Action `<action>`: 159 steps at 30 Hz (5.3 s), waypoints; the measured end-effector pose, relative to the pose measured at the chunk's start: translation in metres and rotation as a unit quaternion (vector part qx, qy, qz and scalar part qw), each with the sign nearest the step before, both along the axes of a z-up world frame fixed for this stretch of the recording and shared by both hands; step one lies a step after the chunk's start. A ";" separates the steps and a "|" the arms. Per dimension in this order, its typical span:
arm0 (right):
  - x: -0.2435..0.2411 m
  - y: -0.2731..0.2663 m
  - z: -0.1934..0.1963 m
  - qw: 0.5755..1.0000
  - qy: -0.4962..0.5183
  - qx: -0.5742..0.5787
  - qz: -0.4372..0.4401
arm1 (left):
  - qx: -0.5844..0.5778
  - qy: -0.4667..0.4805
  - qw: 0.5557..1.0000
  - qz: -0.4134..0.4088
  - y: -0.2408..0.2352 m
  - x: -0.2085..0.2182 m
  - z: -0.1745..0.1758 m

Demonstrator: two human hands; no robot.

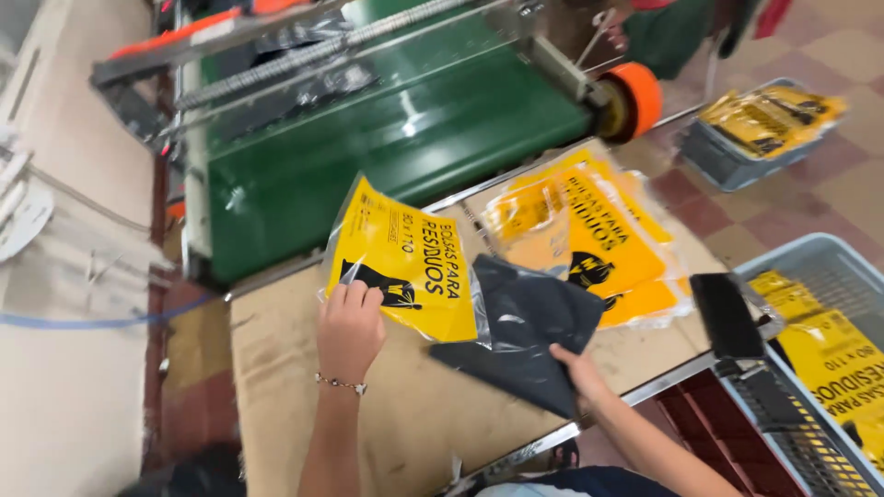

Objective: Folding black plastic bags and inserting them into yellow printed packaging sleeves

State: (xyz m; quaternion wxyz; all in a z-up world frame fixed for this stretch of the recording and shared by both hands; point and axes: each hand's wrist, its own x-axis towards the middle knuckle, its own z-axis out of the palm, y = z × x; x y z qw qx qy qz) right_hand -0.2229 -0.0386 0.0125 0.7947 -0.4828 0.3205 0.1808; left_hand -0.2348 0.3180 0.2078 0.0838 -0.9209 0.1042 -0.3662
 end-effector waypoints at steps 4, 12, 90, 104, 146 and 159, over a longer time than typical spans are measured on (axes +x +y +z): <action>-0.029 -0.007 0.020 0.982 0.002 -0.160 0.101 | -0.010 0.040 0.998 0.051 0.037 -0.037 -0.093; -0.096 -0.093 -0.031 0.989 -0.016 -0.148 0.024 | -0.102 0.193 0.972 0.092 0.022 -0.047 -0.245; -0.074 0.021 -0.072 0.640 -0.395 -0.514 0.412 | -0.264 0.256 0.929 0.047 0.013 -0.234 -0.301; -0.017 0.042 -0.035 0.616 -0.411 -0.564 0.366 | -0.246 0.157 0.956 0.033 0.025 -0.146 -0.269; -0.179 -0.124 0.171 0.882 -0.399 0.015 0.250 | -0.565 0.667 0.318 -0.367 -0.110 -0.104 -0.214; -0.143 -0.430 0.119 0.745 -0.137 -0.623 -0.195 | -0.480 0.690 0.471 -0.267 -0.177 -0.055 -0.186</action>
